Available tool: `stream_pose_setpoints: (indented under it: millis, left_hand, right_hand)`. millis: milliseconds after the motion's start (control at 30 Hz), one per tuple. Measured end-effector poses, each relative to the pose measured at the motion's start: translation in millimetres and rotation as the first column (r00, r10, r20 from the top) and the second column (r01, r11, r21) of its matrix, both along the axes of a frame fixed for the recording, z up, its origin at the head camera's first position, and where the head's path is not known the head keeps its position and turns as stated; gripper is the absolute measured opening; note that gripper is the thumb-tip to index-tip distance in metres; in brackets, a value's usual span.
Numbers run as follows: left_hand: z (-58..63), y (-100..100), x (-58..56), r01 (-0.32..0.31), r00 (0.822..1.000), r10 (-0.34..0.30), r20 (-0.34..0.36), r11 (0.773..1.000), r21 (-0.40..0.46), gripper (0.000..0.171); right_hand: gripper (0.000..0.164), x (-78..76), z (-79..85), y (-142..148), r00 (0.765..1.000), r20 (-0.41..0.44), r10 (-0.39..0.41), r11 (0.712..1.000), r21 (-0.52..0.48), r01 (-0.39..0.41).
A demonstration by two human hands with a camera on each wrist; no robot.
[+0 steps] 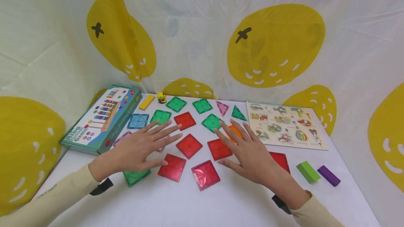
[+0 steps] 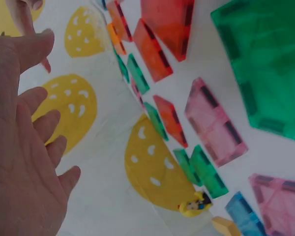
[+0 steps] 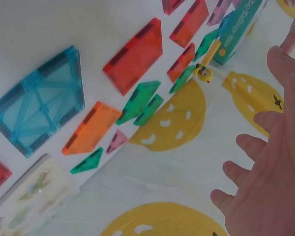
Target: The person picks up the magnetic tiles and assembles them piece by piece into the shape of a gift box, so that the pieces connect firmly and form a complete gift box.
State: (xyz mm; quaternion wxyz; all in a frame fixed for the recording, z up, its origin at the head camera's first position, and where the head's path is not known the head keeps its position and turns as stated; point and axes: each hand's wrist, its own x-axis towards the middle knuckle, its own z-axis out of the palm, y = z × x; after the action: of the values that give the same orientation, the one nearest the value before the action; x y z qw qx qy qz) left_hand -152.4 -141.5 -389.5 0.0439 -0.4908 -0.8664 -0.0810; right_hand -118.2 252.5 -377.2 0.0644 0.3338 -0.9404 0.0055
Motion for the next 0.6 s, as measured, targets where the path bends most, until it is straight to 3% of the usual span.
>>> stream_pose_setpoints:
  millis: [167, 367, 600]
  left_hand:
    - [-10.4, -0.8, 6.1, 0.057, 0.998, -0.058, 0.04, 0.998, 0.034, 0.084]
    - [-24.9, -4.8, 15.1, 0.026, 0.995, -0.028, 0.096, 0.999, 0.024, 0.088]
    - [-39.8, -3.0, 23.8, 0.037, 0.984, -0.042, 0.171, 0.999, 0.036, 0.078]
  right_hand:
    - [0.093, 8.4, -5.4, -6.0, 0.998, 0.061, 0.005, 1.0, 0.011, -0.005]
    - [0.092, 18.3, -14.6, -11.5, 0.996, 0.093, 0.0, 1.0, -0.002, 0.0]
    - [0.087, 29.8, -26.9, -22.5, 0.989, 0.143, 0.023, 0.999, -0.037, -0.018]
